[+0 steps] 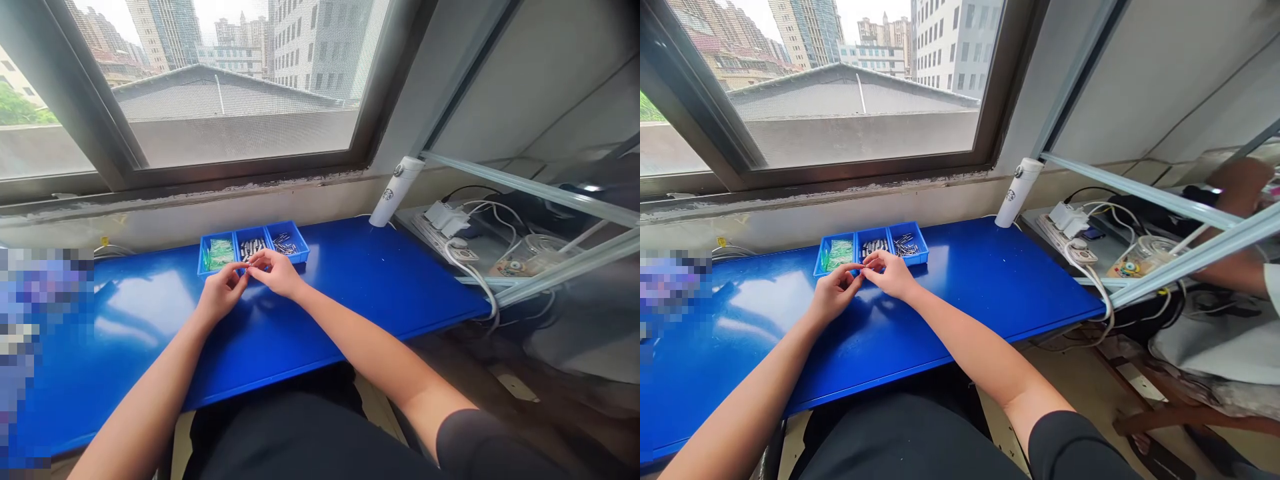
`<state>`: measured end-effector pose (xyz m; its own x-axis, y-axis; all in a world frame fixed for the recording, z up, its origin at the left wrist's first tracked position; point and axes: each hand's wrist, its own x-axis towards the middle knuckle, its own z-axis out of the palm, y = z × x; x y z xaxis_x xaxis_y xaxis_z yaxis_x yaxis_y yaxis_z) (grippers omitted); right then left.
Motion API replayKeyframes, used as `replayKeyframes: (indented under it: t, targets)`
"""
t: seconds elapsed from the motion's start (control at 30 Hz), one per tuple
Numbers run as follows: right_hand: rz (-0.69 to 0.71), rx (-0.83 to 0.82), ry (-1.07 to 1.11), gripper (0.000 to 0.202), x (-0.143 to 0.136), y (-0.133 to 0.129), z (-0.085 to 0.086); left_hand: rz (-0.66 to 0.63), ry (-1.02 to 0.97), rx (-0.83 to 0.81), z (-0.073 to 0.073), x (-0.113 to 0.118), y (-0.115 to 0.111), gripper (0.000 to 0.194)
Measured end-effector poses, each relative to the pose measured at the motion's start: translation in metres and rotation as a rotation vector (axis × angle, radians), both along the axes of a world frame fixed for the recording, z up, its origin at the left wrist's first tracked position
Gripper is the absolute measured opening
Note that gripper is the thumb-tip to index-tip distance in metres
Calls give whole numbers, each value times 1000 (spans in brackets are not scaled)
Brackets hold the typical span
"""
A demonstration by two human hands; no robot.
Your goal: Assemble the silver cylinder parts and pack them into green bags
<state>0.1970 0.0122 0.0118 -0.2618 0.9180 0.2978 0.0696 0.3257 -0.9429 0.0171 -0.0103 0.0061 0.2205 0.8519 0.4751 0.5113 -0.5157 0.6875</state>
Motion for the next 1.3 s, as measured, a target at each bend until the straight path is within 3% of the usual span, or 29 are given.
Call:
replayKeyframes:
  t: [0.17, 0.37, 0.57, 0.8, 1.3]
  targets:
    - [56, -120, 85, 22, 0, 1, 1, 53, 27, 11, 0, -1, 1, 24]
    - [36, -79, 19, 22, 0, 0, 4, 91, 78, 36, 0, -4, 3, 26]
    - [62, -214, 16, 29, -1, 4, 0, 85, 75, 39, -2, -4, 4, 25]
    - [75, -204, 25, 29, -1, 5, -3, 76, 24, 1, 3, 0, -1, 18]
    - [88, -173, 13, 23, 0, 3, 1, 107, 39, -15, 5, -2, 1, 26]
